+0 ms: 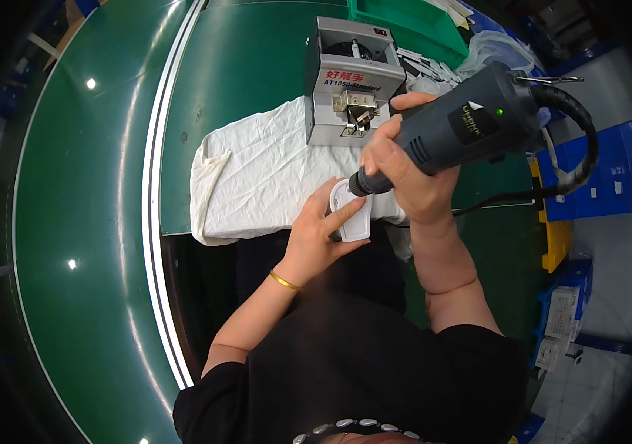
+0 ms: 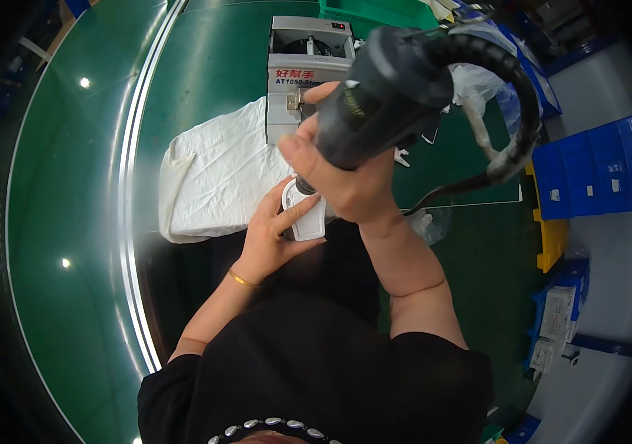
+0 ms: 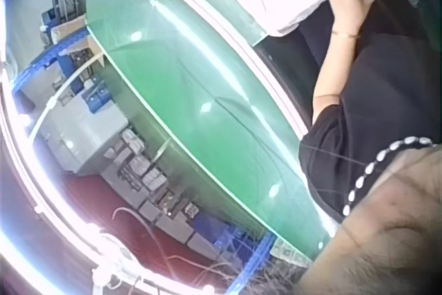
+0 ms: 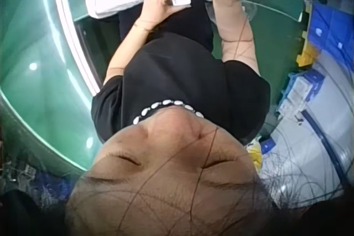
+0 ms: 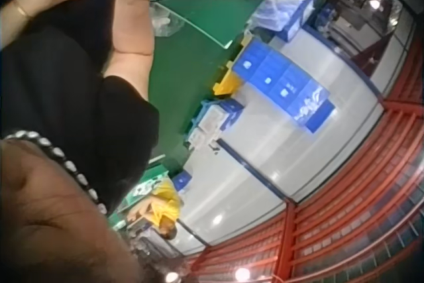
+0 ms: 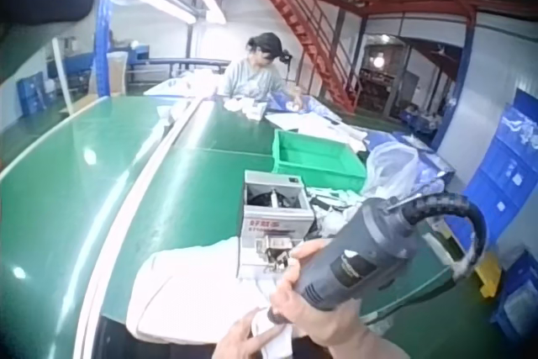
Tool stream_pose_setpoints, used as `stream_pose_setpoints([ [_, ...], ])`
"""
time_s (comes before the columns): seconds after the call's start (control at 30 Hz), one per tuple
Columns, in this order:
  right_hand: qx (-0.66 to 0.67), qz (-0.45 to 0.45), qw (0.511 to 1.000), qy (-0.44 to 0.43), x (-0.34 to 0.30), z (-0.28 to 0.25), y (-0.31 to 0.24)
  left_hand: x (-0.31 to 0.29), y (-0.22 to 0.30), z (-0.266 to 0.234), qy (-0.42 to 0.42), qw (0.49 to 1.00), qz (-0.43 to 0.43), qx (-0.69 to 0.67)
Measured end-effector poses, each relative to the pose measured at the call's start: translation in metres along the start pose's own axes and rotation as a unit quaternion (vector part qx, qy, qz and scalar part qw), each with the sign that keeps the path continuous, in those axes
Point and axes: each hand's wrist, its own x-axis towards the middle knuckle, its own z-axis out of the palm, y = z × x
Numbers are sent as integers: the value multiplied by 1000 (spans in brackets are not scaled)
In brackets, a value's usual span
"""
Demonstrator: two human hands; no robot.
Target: Assembling small plastic components on a production line using a component feeder and a hand-held tool.
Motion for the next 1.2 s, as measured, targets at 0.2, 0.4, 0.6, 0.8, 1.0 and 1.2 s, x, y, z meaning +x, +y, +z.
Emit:
stream_pose_setpoints([
  [0.2,154,71,961,220,1,-71,14,0,3,0,6,1000,14,8],
  [0.4,59,244,895,369,-16,-190,80,3,11,-11,-103,963,161,188],
  [0.6,90,338,860,372,-37,-239,127,18,27,-52,-189,959,97,186],
  [0.8,172,403,839,323,-41,-253,152,24,12,-66,-156,965,96,187],
  [1.0,178,390,842,327,-47,-251,151,9,-9,-121,69,988,-132,37],
  [1.2,197,357,852,328,-46,-247,147,-9,-80,-239,378,845,-270,265],
])
